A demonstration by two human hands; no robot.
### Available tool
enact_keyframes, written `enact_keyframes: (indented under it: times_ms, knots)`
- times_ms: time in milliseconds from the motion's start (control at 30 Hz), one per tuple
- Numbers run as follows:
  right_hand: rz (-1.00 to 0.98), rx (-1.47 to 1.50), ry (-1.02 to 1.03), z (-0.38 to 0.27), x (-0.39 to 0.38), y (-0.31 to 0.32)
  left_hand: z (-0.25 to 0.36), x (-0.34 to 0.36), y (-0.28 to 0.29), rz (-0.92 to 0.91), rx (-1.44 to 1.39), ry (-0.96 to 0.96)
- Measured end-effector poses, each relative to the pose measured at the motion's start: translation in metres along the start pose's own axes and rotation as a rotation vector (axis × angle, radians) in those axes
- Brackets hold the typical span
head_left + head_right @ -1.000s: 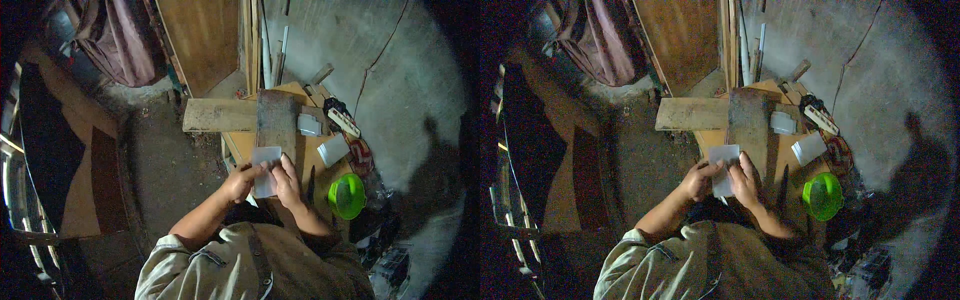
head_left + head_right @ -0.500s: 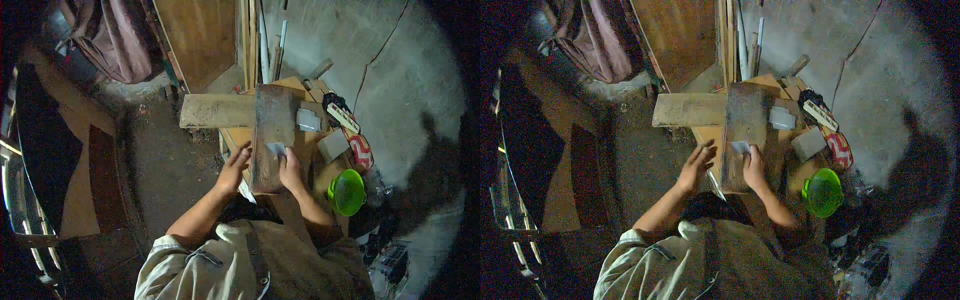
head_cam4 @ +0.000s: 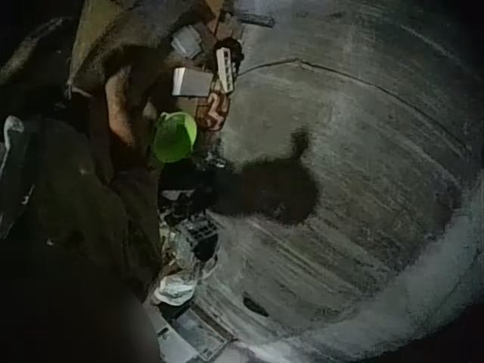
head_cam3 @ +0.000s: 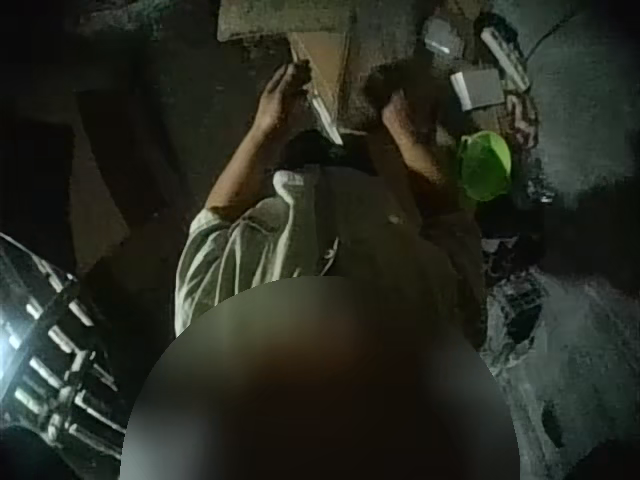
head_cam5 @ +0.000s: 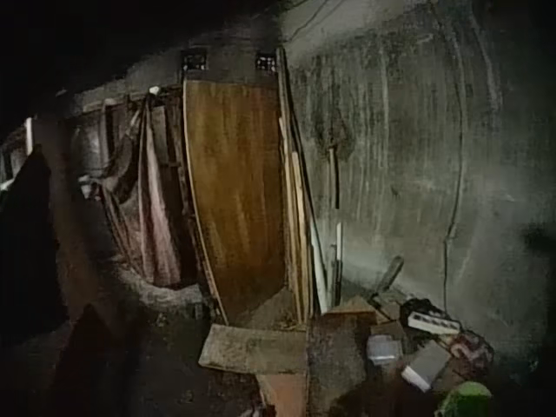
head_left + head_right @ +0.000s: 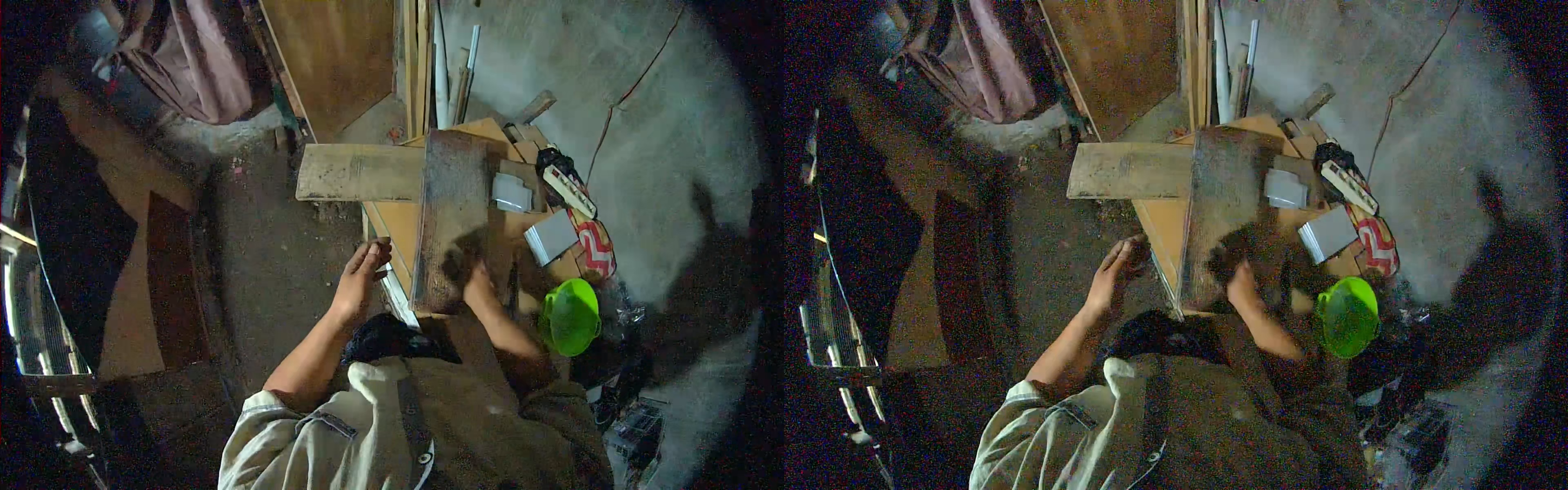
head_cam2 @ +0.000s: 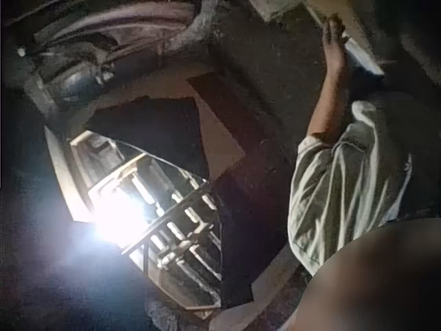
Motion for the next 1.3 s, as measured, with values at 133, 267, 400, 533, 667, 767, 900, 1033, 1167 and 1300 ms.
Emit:
enact_keyframes:
  times_ms: [133, 267, 400, 533, 667, 767, 900, 1033, 1167, 1300]
  knots:
    - [-0.140, -0.618, 0.260, -0.185, -0.026, -0.012, -0.017, 0.013, 0.035, 0.052, -0.055, -0.024]
    - [-0.102, -0.505, 0.156, -0.136, -0.022, 0.003, -0.022, 0.015, 0.012, -0.047, -0.082, -0.010]
    - [-0.061, -0.575, 0.174, -0.173, -0.019, -0.006, -0.029, 0.013, 0.005, -0.124, -0.088, -0.038]
    - [0.063, 0.055, 0.092, -0.206, -0.029, 0.006, -0.014, -0.001, -0.020, -0.147, -0.041, 0.012]
    - [-0.154, 0.524, -0.045, -0.295, -0.062, -0.003, -0.010, -0.012, -0.041, -0.264, -0.299, 0.139]
    - [-0.276, 0.594, -0.214, -0.301, -0.072, -0.010, 0.019, -0.042, -0.057, -0.374, -0.119, 0.241]
    - [-0.220, 0.368, 0.242, -0.333, -0.080, -0.007, -0.014, -0.028, -0.050, 0.115, -0.375, 0.404]
    - [-0.217, 0.429, 0.091, -0.333, -0.083, -0.001, 0.012, -0.047, -0.047, -0.283, 0.158, 0.374]
    - [-0.304, 0.319, 0.197, -0.353, -0.094, 0.004, 0.009, -0.045, -0.060, -0.379, -0.176, 0.241]
    - [-0.301, 0.064, 0.181, -0.341, -0.101, 0.017, 0.030, -0.048, -0.063, -0.400, -0.429, 0.233]
Point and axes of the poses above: each hand's wrist, its own x-axis towards the middle knuckle, its own y-axis out of the back of the hand, z = x × y, the point moved 9 cm from there along x, towards the middle knuckle, and after that the axes turned 15 degrees about z, right-handed, at the moved point
